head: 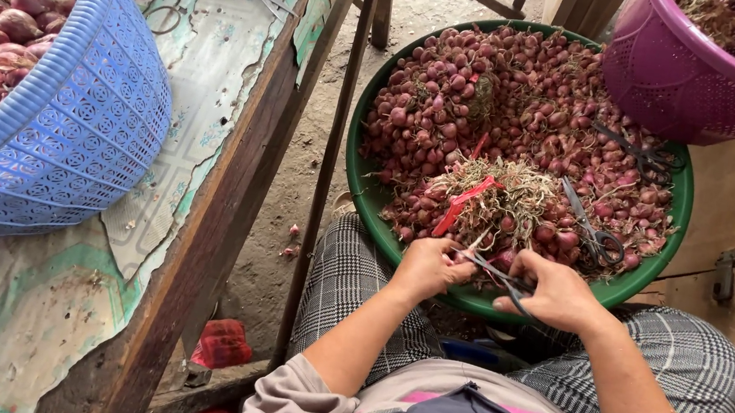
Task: The person sits on the floor with a large green basin of untrimmed shallots on their lap. They pick up shallots one at a time, cut off the roots and dried tops with scissors, place the trimmed shallots into a blue basket beside them, and drop the trimmed-off waste into a purple basket.
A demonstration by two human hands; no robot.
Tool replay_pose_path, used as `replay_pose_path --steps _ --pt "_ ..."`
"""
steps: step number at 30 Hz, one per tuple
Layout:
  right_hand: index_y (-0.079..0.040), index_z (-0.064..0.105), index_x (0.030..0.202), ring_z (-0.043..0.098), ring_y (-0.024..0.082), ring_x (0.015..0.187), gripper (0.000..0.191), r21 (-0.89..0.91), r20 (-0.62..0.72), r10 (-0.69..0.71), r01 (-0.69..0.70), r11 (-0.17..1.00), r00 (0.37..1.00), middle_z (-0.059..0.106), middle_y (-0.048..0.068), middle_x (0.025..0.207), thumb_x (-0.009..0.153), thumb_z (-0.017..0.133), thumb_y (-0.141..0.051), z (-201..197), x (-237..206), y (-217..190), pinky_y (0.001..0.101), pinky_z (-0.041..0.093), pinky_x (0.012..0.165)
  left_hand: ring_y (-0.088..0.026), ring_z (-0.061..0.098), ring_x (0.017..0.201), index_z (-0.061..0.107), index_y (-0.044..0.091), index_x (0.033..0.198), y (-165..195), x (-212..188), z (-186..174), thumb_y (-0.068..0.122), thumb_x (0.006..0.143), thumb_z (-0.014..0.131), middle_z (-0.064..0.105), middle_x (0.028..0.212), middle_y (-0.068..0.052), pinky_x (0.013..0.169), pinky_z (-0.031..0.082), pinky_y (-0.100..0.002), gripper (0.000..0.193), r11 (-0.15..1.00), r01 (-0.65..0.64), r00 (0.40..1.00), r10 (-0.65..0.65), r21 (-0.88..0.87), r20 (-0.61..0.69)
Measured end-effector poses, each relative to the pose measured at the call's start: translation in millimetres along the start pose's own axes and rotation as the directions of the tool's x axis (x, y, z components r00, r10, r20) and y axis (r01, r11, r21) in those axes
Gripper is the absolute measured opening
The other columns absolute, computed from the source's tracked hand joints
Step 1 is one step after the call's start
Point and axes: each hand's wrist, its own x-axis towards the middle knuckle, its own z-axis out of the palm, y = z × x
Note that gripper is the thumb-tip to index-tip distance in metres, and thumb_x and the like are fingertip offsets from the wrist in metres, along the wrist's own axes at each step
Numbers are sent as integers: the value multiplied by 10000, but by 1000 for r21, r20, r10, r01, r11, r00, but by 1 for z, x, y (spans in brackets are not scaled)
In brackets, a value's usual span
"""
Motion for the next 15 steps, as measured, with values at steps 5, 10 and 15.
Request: replay_pose_path --steps 5,10,15 --pt "-52 618 953 520 86 627 463 445 129 -21 -39 895 991 600 12 695 675 924 -261 11 16 15 275 386 544 -66 550 525 740 -29 1089 -2 1 -4 246 840 827 666 703 -4 474 461 -232 381 982 118 989 -103 -148 107" --pt "-30 604 895 487 64 551 412 519 159 -24 -62 853 987 592 -2 642 708 916 -223 17 25 31 255 341 482 -50 552 550 729 -53 1163 -5 0 -6 238 854 826 654 721 16 487 473 -219 435 980 107 987 -85 -165 136" --pt "-43 612 897 505 66 510 397 520 182 -10 -88 850 983 609 -7 611 704 911 -217 13 25 27 247 348 454 -48 579 552 683 -5 1226 -2 1 -9 231 825 807 702 726 30 481 482 -220 481 968 117 985 -85 -224 148"
